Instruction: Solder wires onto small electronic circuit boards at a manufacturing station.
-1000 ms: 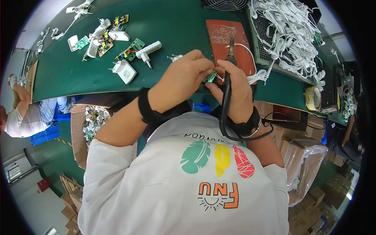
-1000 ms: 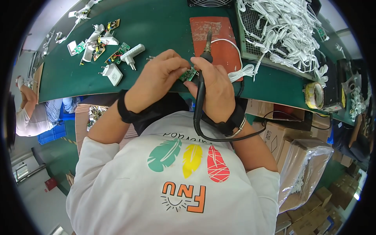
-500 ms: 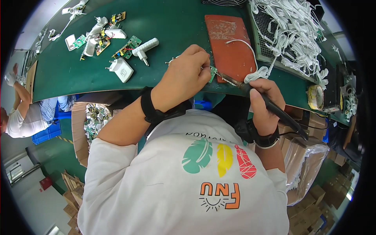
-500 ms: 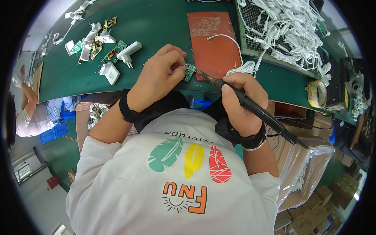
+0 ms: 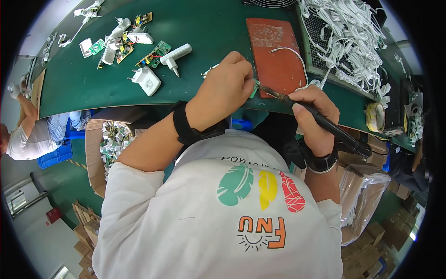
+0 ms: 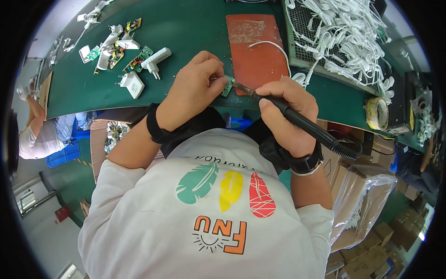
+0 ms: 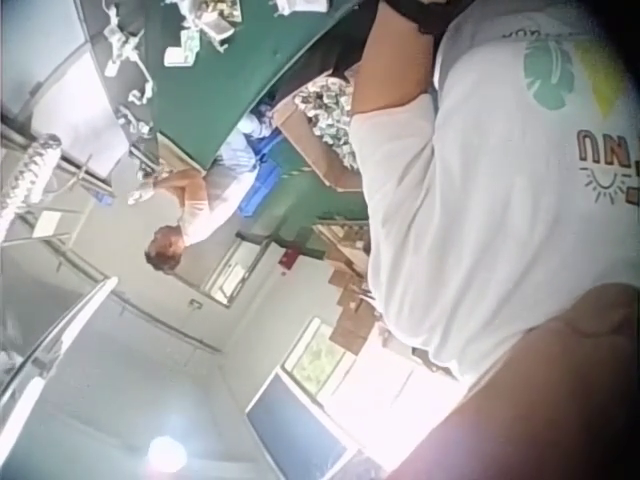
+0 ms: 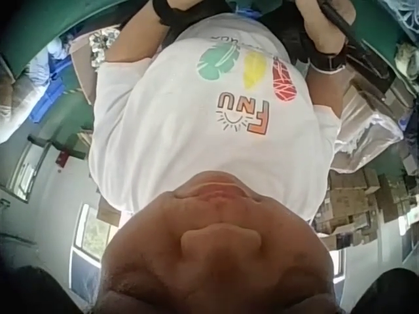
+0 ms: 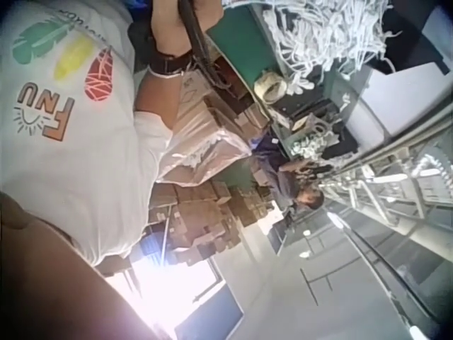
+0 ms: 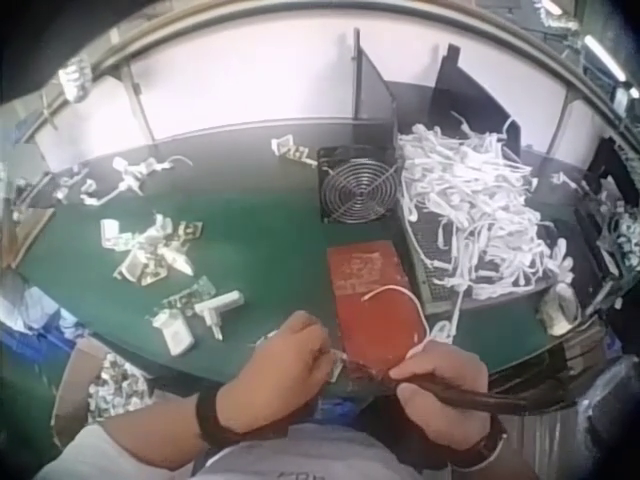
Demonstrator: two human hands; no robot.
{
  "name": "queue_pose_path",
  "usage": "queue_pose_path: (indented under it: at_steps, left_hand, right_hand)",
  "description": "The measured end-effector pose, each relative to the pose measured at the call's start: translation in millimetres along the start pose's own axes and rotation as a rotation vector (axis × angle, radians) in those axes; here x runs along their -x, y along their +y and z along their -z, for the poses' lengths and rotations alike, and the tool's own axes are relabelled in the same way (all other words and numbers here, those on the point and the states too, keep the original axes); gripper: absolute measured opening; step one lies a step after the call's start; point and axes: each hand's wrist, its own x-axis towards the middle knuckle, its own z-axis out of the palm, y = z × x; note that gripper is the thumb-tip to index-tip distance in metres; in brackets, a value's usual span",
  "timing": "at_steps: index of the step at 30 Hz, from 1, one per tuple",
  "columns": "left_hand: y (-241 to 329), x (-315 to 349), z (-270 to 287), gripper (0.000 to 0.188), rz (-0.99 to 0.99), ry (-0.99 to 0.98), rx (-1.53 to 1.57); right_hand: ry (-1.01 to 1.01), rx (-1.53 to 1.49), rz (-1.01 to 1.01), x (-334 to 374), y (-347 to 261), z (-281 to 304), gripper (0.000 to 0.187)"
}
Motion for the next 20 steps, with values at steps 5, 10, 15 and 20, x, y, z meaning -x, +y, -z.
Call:
queue_pose_path:
  at_steps: [5, 10, 15, 20]
  left_hand:
    - [-2.5, 0.5, 1.0, 0.008, 0.004, 0.040, 0.002]
    - [-1.0, -0.4, -1.9, 0.007, -0.018, 0.042, 0.004]
    - [2.1, -1.2, -3.8, 0.008, -0.046, 0.035, -0.060]
    - [3.6, -0.1, -5.1, 0.012, -0.101, 0.011, -0.140]
  right_hand:
    - [0.126, -0.001, -0.069, 4.2, -0.4, 0.0, 0.015]
    - [0.169, -0.009, -0.106, 4.0, -2.0, -0.3, 0.015]
    - [0.125, -0.010, -0.079, 1.8, 1.4, -4.0, 0.014]
    - [0.072, -0.031, -0.043, 0.3, 2.8, -1.3, 0.012]
